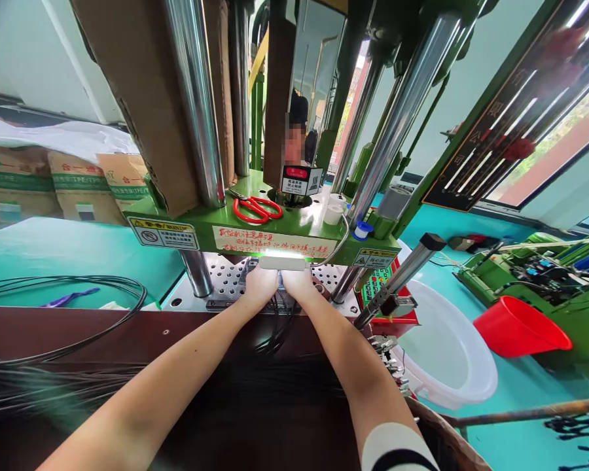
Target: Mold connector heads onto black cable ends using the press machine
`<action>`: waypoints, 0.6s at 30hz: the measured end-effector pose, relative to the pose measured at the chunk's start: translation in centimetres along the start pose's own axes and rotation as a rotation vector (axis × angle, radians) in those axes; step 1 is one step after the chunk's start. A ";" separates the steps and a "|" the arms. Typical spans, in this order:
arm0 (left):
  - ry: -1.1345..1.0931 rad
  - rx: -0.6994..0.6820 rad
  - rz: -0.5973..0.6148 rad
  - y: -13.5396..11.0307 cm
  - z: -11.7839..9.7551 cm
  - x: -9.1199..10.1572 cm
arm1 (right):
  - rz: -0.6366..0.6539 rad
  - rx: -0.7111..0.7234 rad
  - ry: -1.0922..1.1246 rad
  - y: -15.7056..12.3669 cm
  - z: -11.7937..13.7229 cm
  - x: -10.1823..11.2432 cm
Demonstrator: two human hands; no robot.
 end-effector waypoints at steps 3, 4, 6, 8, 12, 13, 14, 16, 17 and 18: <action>0.004 -0.014 -0.033 0.0 -0.1 0.1 | -0.006 0.020 -0.027 -0.1 0.2 0.6; 0.004 -0.016 -0.042 0.0 -0.1 0.1 | -0.009 0.027 -0.035 -0.1 0.3 0.7; 0.003 -0.016 -0.055 0.0 0.0 0.1 | -0.017 0.039 -0.048 0.0 0.5 0.7; -0.002 -0.011 -0.063 0.1 0.0 0.0 | -0.026 0.051 -0.056 0.1 0.6 0.6; -0.012 0.000 -0.079 0.4 0.1 -0.2 | -0.050 0.062 -0.053 0.5 0.6 -0.1; -0.012 0.000 -0.083 0.5 0.1 -0.3 | -0.058 0.065 -0.050 0.6 0.5 -0.2; -0.011 0.001 -0.087 0.6 0.1 -0.3 | -0.068 0.068 -0.045 0.7 0.4 -0.4; -0.005 0.005 -0.094 0.7 0.0 -0.4 | -0.086 0.067 -0.037 0.8 0.3 -0.6; 0.000 0.008 -0.098 0.7 0.0 -0.4 | -0.094 0.063 -0.033 0.9 0.2 -0.7; 0.007 0.009 -0.102 0.8 -0.1 -0.3 | -0.102 0.058 -0.029 0.8 0.1 -0.7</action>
Point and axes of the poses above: each hand's wrist, its own y-axis towards the middle knuckle, its own x-axis out of the back of the hand, z = x × y, the point moved 2 cm from there along y, towards the middle knuckle, and after that the axes turned 8 degrees about z, right-handed, at the moved point
